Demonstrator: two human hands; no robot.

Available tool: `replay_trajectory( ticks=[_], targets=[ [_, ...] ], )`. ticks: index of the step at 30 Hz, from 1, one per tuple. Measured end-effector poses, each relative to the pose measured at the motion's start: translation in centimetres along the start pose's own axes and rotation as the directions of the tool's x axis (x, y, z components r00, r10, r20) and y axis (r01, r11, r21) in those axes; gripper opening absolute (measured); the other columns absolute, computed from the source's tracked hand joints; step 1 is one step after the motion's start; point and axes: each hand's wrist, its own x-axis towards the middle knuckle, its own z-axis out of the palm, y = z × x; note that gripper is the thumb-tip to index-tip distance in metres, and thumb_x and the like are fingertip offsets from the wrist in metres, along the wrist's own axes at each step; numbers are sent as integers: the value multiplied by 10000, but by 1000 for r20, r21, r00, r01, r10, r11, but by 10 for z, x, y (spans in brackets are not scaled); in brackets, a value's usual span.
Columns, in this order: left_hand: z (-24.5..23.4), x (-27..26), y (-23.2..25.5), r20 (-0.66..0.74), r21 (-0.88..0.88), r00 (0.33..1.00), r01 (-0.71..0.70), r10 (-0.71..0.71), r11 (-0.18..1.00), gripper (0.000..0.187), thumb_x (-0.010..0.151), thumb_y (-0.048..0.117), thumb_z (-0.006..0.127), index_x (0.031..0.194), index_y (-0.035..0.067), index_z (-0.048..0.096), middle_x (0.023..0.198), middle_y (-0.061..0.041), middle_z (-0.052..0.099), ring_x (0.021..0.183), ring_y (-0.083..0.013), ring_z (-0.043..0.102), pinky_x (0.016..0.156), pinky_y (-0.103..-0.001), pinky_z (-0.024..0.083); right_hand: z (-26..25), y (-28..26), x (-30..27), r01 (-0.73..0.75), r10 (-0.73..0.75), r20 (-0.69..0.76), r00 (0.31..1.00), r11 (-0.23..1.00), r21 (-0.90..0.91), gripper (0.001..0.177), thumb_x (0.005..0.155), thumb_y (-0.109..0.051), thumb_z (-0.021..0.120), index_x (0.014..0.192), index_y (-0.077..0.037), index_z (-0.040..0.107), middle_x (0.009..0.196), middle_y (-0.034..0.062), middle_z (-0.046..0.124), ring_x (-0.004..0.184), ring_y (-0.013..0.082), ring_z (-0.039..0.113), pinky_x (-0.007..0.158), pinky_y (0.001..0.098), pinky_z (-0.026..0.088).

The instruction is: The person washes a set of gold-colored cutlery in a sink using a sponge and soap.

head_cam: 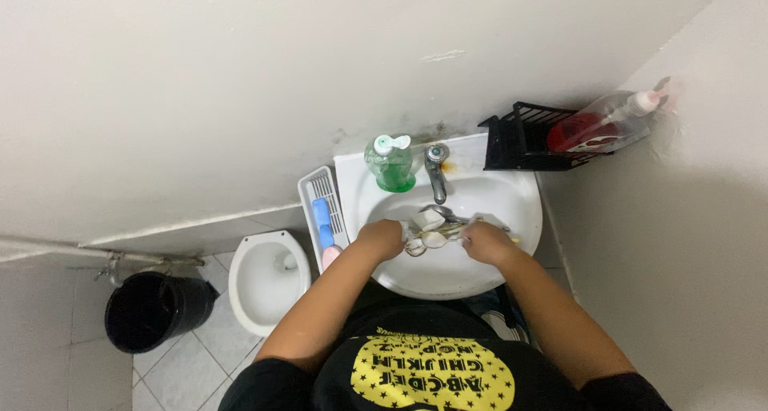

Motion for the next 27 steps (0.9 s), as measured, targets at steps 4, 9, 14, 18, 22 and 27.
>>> replay_trajectory(
  ticks=[4, 9, 14, 18, 22, 27],
  targets=[
    [16, 4, -10, -32, -31, 999, -16, 15, 999, 291, 927, 219, 578, 1090, 46, 746, 1132, -192, 731, 1061, -370, 699, 901, -480, 551, 27, 3, 28, 129, -143, -88, 986, 981, -143, 239, 931, -205, 584, 1011, -53, 751, 1125, 193, 711, 1060, 365, 674, 961, 466, 528],
    [32, 14, -18, -62, -68, 998, -26, 22, 997, 295, 917, 242, 611, 1074, 51, 771, 1133, -197, 743, 1064, -373, 707, 917, -475, 554, 18, -22, 37, 145, -139, -245, 960, 989, 8, 275, 919, -243, 564, 1054, -94, 753, 1158, 187, 701, 1056, 380, 664, 951, 489, 514],
    [29, -1, -8, -10, -99, 1000, -8, 7, 995, 316, 908, 279, 640, 1091, 41, 740, 1138, -201, 726, 1065, -360, 699, 909, -476, 552, 10, -47, 73, -176, 220, -150, 964, 950, 259, 411, 941, -361, 612, 1043, 32, 676, 915, 237, 762, 810, 341, 754, 793, 441, 596],
    [23, -8, 1, -28, -85, 998, -62, 60, 994, 317, 954, 303, 598, 1109, 51, 714, 1119, -210, 726, 1046, -374, 697, 909, -485, 544, 36, -31, 105, -206, 255, -101, 962, 914, 348, 457, 924, -341, 667, 940, 111, 728, 731, 210, 729, 613, 280, 727, 645, 385, 598],
    [20, -9, 7, -50, -133, 994, -106, 100, 985, 288, 928, 270, 592, 1106, 73, 703, 1109, -195, 722, 1037, -376, 690, 890, -492, 544, 49, -19, 133, -340, 363, 107, 926, 675, 655, 268, 883, -59, 626, 986, 186, 662, 775, 262, 727, 630, 319, 755, 598, 426, 653],
    [18, -3, 10, -27, -223, 996, -89, 85, 971, 334, 932, 324, 593, 1122, 71, 701, 1105, -206, 719, 1041, -382, 685, 900, -480, 536, 56, -2, 132, -282, 220, 206, 953, 412, 866, 246, 889, 28, 597, 1066, 189, 540, 911, 261, 661, 703, 343, 727, 617, 449, 651]
  ],
)
